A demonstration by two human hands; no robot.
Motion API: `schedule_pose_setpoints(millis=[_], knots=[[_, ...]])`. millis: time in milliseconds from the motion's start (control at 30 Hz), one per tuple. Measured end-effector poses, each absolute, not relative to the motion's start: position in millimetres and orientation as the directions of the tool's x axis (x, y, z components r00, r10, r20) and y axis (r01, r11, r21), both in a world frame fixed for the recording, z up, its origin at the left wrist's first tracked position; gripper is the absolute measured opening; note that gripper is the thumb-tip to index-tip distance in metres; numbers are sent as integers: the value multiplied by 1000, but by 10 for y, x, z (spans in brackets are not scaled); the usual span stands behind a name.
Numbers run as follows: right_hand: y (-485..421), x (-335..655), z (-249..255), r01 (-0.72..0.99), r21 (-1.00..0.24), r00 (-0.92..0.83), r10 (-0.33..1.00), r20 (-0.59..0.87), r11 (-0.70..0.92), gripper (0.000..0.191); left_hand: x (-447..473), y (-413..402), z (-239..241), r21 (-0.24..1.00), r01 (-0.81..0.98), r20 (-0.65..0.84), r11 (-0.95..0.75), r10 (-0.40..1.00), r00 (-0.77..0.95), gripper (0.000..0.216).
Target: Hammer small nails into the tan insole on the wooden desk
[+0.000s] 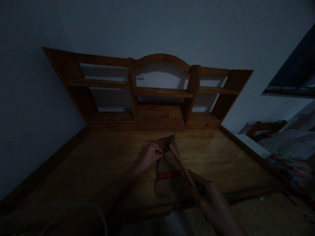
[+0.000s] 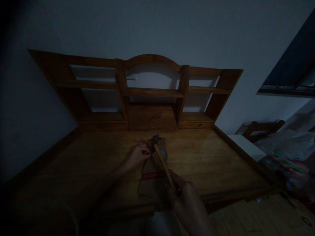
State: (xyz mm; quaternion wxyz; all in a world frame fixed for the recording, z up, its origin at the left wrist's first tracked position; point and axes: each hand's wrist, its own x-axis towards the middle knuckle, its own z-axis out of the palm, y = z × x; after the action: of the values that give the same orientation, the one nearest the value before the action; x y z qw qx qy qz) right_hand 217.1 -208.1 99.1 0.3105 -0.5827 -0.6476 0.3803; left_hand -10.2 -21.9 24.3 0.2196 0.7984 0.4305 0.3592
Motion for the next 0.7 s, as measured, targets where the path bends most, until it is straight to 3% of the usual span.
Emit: schedule_pose_setpoints(millis=[167, 233, 367, 533, 700], knots=[[-2125, 2259, 1037, 468, -884, -45, 999, -13, 10, 56, -181, -327, 490, 500, 540, 587, -677, 724, 364, 30], [-2151, 2319, 1043, 455, -890, 18, 1000, -22, -27, 59, -211, -401, 616, 431, 548, 707, -717, 646, 288, 25], [-2212, 2430, 1039, 430, -900, 109, 994, -28, -73, 54, -248, -499, 745, 259, 505, 717, -823, 514, 470, 38], [-2235, 2467, 1057, 440, -878, 183, 976, -117, -187, 64, -250, -449, 672, 244, 507, 667, -827, 522, 532, 44], [-2193, 2423, 1043, 398, -913, 90, 994, -57, -89, 56, -236, -419, 622, 282, 479, 671, -831, 528, 520, 44]])
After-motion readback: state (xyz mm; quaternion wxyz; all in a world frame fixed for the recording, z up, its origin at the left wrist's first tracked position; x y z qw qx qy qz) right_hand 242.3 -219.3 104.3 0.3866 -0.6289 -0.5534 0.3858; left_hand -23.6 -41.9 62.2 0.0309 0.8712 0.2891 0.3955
